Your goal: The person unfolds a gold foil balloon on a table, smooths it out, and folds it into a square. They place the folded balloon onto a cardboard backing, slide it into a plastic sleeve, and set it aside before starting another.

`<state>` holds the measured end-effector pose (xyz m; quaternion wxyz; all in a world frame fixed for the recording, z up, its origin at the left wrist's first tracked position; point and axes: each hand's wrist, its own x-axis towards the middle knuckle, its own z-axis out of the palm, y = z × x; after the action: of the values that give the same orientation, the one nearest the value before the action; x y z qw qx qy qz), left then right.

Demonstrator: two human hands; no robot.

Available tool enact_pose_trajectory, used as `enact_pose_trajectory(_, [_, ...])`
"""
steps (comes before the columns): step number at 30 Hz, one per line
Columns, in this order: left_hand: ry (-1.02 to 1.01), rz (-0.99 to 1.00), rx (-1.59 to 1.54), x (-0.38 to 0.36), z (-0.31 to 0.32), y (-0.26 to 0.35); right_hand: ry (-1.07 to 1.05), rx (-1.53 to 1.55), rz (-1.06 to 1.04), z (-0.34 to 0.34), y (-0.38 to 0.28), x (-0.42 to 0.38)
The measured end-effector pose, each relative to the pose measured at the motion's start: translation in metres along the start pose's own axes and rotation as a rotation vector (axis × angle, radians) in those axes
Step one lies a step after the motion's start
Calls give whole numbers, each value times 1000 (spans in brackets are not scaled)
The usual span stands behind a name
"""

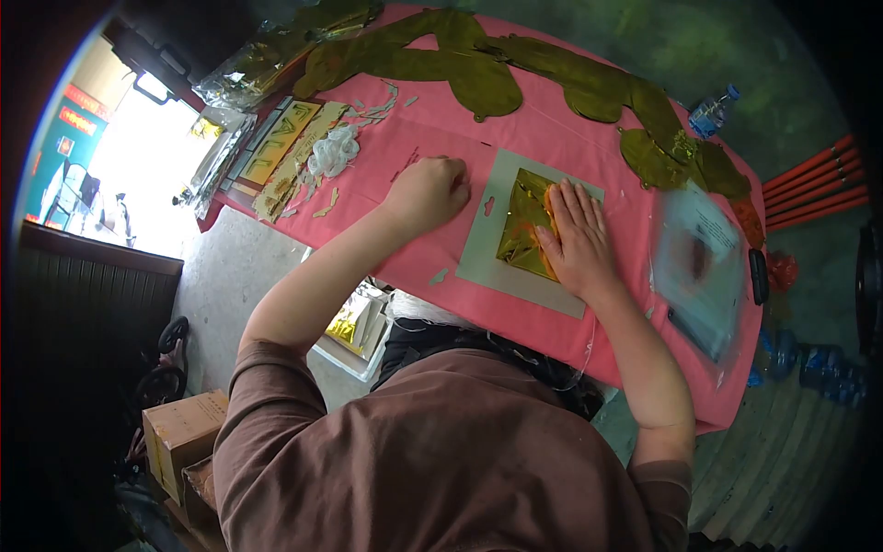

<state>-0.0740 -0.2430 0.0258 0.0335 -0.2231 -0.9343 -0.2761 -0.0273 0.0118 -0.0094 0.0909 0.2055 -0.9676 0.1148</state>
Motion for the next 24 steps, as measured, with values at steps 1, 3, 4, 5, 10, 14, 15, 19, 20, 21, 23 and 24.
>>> enact_pose_trajectory(1, [10,-22,88,2,3,1,0,-3,-1,1,0,0])
enact_pose_trajectory(3, [85,-10,141,7,11,0,0,-8,1,0,0,0])
enact_pose_trajectory(4, [160,-1,194,9,13,1,-3,-3,5,-1,-1,0])
enact_pose_trajectory(5, [161,1,194,11,15,3,-7,2,8,-2,-1,0])
enact_pose_trajectory(10, [189,-16,276,16,18,7,-9,6,9,-2,-1,0])
enact_pose_trajectory(14, [197,8,262,13,14,17,-12,2,12,-1,-1,1])
enact_pose_trajectory(15, [184,40,268,11,12,21,-13,3,13,-1,0,0])
enact_pose_trajectory(19, [112,92,180,0,13,28,-6,8,8,-1,0,0])
enact_pose_trajectory(20, [107,88,178,-2,12,29,-7,4,8,-1,0,0])
enact_pose_trajectory(21, [61,72,161,-5,10,31,-14,8,8,-1,-1,0])
enact_pose_trajectory(23, [12,55,142,-9,4,34,-13,3,11,-2,0,0])
enact_pose_trajectory(24, [-40,19,128,-12,1,35,-17,5,12,-1,0,0])
